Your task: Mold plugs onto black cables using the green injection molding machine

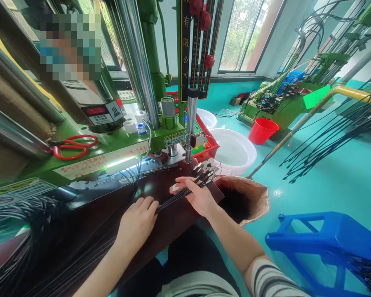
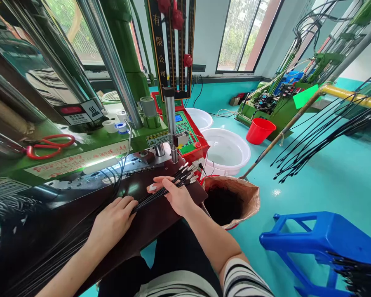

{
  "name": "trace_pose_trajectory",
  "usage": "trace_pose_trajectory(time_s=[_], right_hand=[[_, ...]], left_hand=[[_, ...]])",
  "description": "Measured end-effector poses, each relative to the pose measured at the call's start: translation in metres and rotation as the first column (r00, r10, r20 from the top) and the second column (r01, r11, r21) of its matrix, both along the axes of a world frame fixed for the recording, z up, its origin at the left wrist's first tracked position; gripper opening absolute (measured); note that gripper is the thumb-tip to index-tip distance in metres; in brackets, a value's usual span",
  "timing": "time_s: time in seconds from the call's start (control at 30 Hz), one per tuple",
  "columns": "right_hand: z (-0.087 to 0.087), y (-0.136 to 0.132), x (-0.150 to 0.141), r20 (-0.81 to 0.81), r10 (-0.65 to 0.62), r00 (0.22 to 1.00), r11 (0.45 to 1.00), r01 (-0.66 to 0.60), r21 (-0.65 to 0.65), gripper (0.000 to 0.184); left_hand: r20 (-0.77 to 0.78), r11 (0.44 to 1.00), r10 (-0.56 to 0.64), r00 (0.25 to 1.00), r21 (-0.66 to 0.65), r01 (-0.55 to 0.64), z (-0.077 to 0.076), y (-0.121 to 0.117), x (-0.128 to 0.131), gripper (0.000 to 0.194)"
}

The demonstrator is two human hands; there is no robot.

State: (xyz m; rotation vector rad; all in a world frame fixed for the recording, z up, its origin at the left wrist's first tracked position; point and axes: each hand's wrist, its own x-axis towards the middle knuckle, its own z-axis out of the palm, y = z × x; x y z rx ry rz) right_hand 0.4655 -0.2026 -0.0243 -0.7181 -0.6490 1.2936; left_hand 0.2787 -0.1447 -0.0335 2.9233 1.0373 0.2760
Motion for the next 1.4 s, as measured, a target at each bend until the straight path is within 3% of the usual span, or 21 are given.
trace_pose_trajectory(time_s=[0.07,0.1,0.13,0.2,0.23,0.27,0.3,0.37,0.47,0.53,0.57,0.67,0.77,0.87,1.0,1.03,1.1,1.17,1.2,1.27,1.4], right_hand=[[0.007,-0.003,0.005,0.055,0.148,0.987,0.988,-0.150,0.026,0.028],[0.012,-0.006,0.006,0.098,0.253,0.962,0.965,-0.258,0.041,0.030],[0.015,-0.009,0.005,0.154,0.367,0.917,0.924,-0.379,0.051,0.031],[0.020,-0.016,-0.002,0.283,0.596,0.752,0.782,-0.623,0.007,0.033],[0.020,-0.019,-0.007,0.320,0.684,0.656,0.703,-0.709,-0.050,0.034],[0.018,-0.022,-0.013,0.330,0.740,0.586,0.648,-0.754,-0.112,0.036],[0.015,-0.023,-0.019,0.319,0.761,0.564,0.630,-0.761,-0.157,0.038],[0.007,-0.021,-0.024,0.244,0.702,0.669,0.710,-0.686,-0.160,0.044],[0.006,-0.004,-0.015,0.109,0.419,0.901,0.908,-0.415,-0.060,0.046],[0.016,0.011,0.000,0.144,0.321,0.936,0.947,-0.320,-0.026,0.040],[0.023,0.018,0.008,0.230,0.345,0.910,0.937,-0.348,-0.027,0.038],[0.041,0.028,0.021,0.570,0.507,0.647,0.827,-0.551,-0.111,0.042],[0.049,0.025,0.017,0.767,0.532,0.358,0.724,-0.663,-0.193,0.050],[0.050,0.019,0.008,0.826,0.533,0.186,0.658,-0.705,-0.266,0.055],[0.047,0.023,0.003,0.863,0.503,0.049,0.626,-0.709,-0.325,0.053],[0.045,0.029,0.004,0.879,0.474,0.039,0.646,-0.695,-0.317,0.051],[0.037,0.047,0.008,0.936,0.351,-0.012,0.776,-0.556,-0.298,0.046],[0.025,0.069,0.013,0.964,0.199,-0.174,0.926,-0.288,-0.243,0.040],[0.018,0.080,0.015,0.948,0.160,-0.274,0.963,-0.169,-0.211,0.038],[0.006,0.099,0.018,0.911,0.143,-0.387,0.983,-0.055,-0.177,0.036],[0.000,0.118,0.019,0.899,0.171,-0.404,0.975,-0.064,-0.214,0.034]], left_hand=[[0.107,0.979,-0.027,0.994,-0.200,0.048,0.004,-0.018,-0.004,0.019],[0.147,0.923,-0.034,0.989,-0.376,0.088,0.006,-0.029,-0.006,0.022],[0.188,0.804,-0.030,0.982,-0.579,0.135,0.008,-0.040,-0.007,0.023],[0.282,0.383,0.049,0.958,-0.891,0.243,0.012,-0.061,-0.007,0.025],[0.325,0.171,0.143,0.935,-0.939,0.300,0.012,-0.070,-0.004,0.029],[0.350,0.021,0.284,0.893,-0.933,0.359,0.012,-0.077,-0.001,0.033],[0.349,-0.065,0.442,0.827,-0.906,0.417,0.011,-0.083,0.004,0.035],[0.279,-0.132,0.684,0.674,-0.862,0.490,0.007,-0.090,0.015,0.037],[0.214,-0.163,0.781,0.587,-0.837,0.522,-0.001,-0.096,0.028,0.036],[0.244,-0.119,0.760,0.603,-0.859,0.498,-0.005,-0.096,0.033,0.035],[0.261,-0.090,0.748,0.611,-0.872,0.482,-0.006,-0.095,0.034,0.035],[0.284,-0.044,0.736,0.614,-0.886,0.462,-0.008,-0.089,0.038,0.036],[0.296,-0.040,0.767,0.569,-0.864,0.502,-0.007,-0.081,0.043,0.035],[0.304,-0.023,0.801,0.515,-0.845,0.535,-0.006,-0.076,0.048,0.034],[0.276,-0.027,0.843,0.461,-0.835,0.550,-0.007,-0.069,0.053,0.035],[0.266,-0.025,0.858,0.440,-0.833,0.552,-0.007,-0.066,0.053,0.036],[0.267,0.022,0.889,0.371,-0.837,0.547,-0.008,-0.058,0.051,0.035],[0.301,0.114,0.908,0.291,-0.847,0.520,-0.008,-0.050,0.046,0.034],[0.323,0.159,0.909,0.262,-0.853,0.498,-0.008,-0.045,0.043,0.033],[0.356,0.222,0.906,0.231,-0.862,0.456,-0.008,-0.039,0.037,0.032],[0.375,0.249,0.902,0.215,-0.857,0.450,-0.007,-0.034,0.031,0.033]])
